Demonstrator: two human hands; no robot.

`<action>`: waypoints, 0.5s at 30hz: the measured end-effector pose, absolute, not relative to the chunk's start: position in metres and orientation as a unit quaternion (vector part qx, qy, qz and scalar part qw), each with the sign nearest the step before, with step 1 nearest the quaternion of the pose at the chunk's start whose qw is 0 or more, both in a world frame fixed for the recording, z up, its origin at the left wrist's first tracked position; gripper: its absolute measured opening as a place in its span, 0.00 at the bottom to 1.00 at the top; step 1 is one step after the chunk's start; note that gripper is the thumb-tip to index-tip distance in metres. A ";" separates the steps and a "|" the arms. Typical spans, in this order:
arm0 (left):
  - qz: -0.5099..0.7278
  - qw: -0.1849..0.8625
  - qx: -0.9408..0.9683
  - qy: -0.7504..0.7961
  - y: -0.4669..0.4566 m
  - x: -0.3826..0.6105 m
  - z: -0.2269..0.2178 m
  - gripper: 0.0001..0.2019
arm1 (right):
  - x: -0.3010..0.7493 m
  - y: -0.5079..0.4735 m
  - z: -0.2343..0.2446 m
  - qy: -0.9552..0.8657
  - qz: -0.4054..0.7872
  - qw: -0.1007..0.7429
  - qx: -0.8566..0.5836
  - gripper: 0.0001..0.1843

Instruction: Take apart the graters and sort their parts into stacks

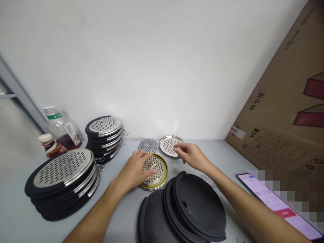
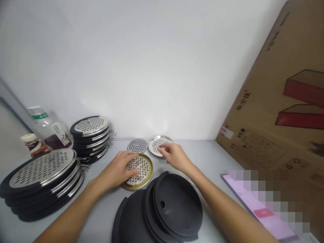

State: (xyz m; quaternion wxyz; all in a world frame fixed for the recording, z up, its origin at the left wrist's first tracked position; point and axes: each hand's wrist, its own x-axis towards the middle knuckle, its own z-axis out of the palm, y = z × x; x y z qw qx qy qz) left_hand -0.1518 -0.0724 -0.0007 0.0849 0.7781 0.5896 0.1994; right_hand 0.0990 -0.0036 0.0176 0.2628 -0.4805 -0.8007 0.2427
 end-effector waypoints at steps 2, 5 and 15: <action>0.175 0.097 0.801 0.564 -0.077 -0.146 -0.003 0.34 | 0.123 -0.004 0.014 -0.738 0.331 0.341 -0.479 0.21; 0.148 0.106 0.807 0.561 -0.081 -0.143 -0.007 0.36 | 0.154 0.003 0.002 -0.631 0.431 0.423 -0.488 0.23; 0.143 0.061 0.804 0.574 -0.084 -0.140 -0.003 0.35 | 0.164 0.011 -0.011 -0.609 0.411 0.451 -0.507 0.23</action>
